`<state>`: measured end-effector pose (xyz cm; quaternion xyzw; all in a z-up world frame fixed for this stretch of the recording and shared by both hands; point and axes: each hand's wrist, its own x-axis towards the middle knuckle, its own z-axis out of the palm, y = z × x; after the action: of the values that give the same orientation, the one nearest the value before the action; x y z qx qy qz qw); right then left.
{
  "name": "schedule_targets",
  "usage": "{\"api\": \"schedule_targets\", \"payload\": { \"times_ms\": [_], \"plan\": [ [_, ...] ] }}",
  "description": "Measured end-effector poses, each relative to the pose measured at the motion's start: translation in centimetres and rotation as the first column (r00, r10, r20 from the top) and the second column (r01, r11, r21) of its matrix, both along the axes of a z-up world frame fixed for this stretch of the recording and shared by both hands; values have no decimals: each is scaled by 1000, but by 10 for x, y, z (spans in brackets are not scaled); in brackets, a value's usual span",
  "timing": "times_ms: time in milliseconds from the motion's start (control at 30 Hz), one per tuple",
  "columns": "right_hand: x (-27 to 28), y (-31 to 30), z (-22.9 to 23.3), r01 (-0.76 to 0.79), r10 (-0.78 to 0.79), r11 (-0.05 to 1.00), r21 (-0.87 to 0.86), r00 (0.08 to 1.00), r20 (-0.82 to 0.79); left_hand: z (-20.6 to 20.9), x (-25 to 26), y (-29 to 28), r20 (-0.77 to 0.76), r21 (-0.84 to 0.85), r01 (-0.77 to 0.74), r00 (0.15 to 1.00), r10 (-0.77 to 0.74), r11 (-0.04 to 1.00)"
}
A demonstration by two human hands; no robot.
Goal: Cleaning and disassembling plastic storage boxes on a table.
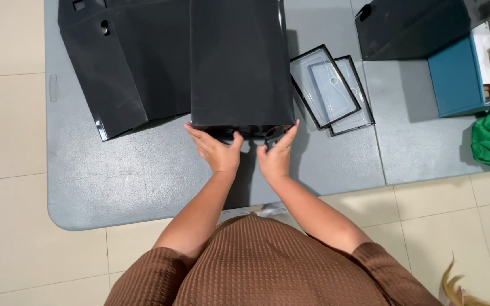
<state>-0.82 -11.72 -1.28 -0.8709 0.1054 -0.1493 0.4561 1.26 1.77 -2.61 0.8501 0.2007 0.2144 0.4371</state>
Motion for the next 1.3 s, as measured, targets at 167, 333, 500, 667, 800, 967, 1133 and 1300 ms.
{"api": "schedule_targets", "payload": {
  "times_ms": [167,333,500,667,800,967,1133,1300],
  "plan": [
    [-5,-18,-5,-98,99,995,-22,992,73,16,3,15,-81,-37,19,996,-22,999],
    [-12,-44,-9,-149,149,988,-28,989,-10,10,8,32,-140,-37,28,990,-33,999],
    [-17,-52,-22,-186,192,979,87,979,-67,24,9,37,-108,-25,73,991,-75,997],
    [-15,-66,-41,-211,216,974,87,975,-48,28,15,40,-153,-76,52,986,-64,996],
    [-12,-68,-41,-236,237,970,60,971,-5,41,19,40,-214,-93,36,975,-55,995],
    [-16,-65,-31,-277,277,953,119,961,15,37,21,38,-210,-197,10,976,-52,980],
    [-16,-70,-41,-299,298,952,71,954,29,41,32,33,-184,-306,-66,983,8,950],
    [-10,-66,-32,-228,223,954,195,974,47,39,37,41,-257,-337,-130,965,42,933]
  ]
}}
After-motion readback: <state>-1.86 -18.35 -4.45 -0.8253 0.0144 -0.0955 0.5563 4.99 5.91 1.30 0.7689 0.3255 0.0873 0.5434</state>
